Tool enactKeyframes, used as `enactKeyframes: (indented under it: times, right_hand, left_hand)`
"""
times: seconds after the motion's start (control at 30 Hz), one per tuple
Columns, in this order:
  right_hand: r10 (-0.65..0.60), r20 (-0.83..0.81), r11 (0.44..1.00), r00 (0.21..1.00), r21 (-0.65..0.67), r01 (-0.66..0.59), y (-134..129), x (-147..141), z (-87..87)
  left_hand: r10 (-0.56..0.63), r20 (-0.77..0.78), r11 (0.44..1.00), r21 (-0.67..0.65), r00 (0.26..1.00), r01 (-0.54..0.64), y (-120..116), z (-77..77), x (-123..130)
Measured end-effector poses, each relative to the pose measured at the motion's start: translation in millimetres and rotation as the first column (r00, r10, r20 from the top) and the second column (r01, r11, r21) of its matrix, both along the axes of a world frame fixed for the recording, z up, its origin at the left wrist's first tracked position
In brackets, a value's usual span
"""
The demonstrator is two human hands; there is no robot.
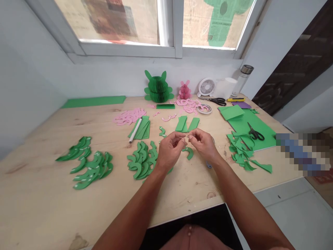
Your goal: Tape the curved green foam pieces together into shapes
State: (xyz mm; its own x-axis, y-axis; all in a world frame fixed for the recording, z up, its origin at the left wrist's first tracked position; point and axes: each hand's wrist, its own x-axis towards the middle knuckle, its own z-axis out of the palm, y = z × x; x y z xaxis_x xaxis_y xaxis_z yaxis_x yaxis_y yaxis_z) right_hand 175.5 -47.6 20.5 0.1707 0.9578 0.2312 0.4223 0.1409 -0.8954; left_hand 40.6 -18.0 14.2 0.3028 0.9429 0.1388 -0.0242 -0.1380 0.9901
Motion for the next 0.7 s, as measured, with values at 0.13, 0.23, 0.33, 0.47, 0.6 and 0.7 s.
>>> enactKeyframes:
  times: [0.13,0.23,0.33,0.47,0.6,0.7]
  right_hand:
    - [0.010,-0.101,1.000,0.995,-0.017,-0.012,1.8,0.4,-1.2]
    - [-0.008,-0.224,1.000,0.974,-0.013,0.005,3.2,0.5,-2.6]
    - [-0.007,-0.342,1.000,0.939,0.002,0.008,3.8,0.9,-3.1]
    - [0.002,-0.428,1.000,0.904,0.004,0.000,3.6,1.2,-1.7]
    - [-0.015,-0.482,1.000,0.876,0.005,0.021,4.1,1.8,-0.8]
    - [-0.052,-0.503,0.998,0.863,0.000,0.060,5.3,3.9,0.1]
  left_hand:
    - [0.027,0.005,1.000,0.008,1.000,-0.027,-0.1,0.5,0.0]
    - [0.036,0.004,0.999,0.007,0.999,-0.036,-0.6,1.0,-0.1]
    - [0.040,-0.017,0.999,0.009,0.999,-0.040,-1.2,1.1,-0.2]
    - [0.042,-0.044,0.999,0.027,0.998,-0.041,-1.5,0.3,0.0]
    - [0.047,-0.081,0.997,0.062,0.996,-0.042,-0.8,-2.9,-0.4]
    - [0.056,-0.132,0.991,0.125,0.990,-0.040,-0.4,-7.0,-1.0]
